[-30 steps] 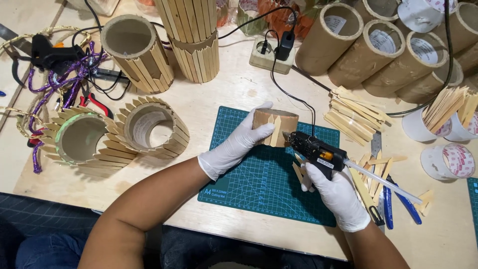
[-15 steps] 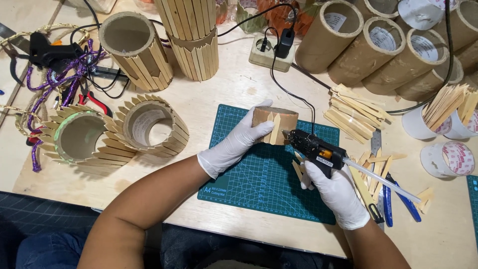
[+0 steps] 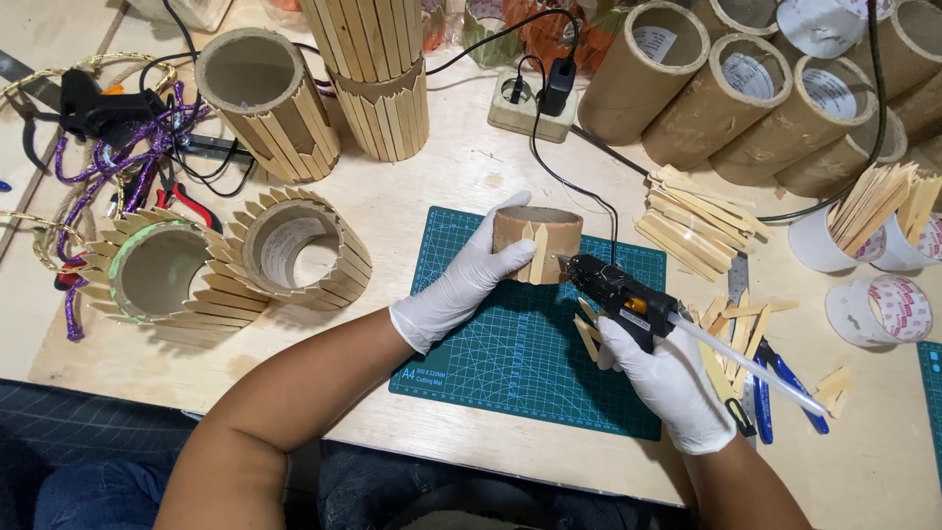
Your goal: Attaching thin wooden strips to a cardboard cylinder using a hot glue gun.
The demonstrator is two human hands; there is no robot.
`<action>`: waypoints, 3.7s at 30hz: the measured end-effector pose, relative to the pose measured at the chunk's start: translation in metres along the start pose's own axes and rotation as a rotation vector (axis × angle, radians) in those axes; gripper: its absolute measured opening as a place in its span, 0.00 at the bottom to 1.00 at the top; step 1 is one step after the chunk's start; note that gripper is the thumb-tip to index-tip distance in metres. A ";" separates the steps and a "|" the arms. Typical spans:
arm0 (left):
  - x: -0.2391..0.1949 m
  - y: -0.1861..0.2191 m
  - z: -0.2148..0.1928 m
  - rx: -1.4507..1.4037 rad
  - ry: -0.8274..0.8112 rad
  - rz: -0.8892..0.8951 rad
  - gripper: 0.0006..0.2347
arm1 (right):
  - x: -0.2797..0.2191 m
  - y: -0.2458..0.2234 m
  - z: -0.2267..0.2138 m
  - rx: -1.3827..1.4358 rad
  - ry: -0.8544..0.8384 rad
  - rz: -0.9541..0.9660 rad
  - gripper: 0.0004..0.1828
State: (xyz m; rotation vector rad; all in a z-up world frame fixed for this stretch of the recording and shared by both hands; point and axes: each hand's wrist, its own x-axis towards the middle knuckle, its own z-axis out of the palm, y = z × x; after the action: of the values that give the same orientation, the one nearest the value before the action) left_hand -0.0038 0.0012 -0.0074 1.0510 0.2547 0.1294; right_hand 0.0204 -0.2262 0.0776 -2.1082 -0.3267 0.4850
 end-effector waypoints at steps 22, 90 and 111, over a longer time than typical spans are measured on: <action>-0.002 0.012 -0.003 -0.447 -0.198 -0.184 0.34 | 0.141 -0.101 -0.078 -0.435 -0.024 -0.246 0.17; -0.018 -0.010 0.005 -0.027 -0.277 0.062 0.36 | 0.042 0.002 -0.003 0.335 -0.040 -0.300 0.15; -0.018 -0.008 0.005 0.092 -0.281 0.074 0.36 | 0.035 -0.020 0.008 0.222 0.014 -0.286 0.14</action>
State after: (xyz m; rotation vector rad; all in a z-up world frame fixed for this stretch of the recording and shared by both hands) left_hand -0.0202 -0.0112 -0.0096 1.1565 -0.0328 0.0355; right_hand 0.0464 -0.1952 0.0825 -1.8125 -0.5323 0.3209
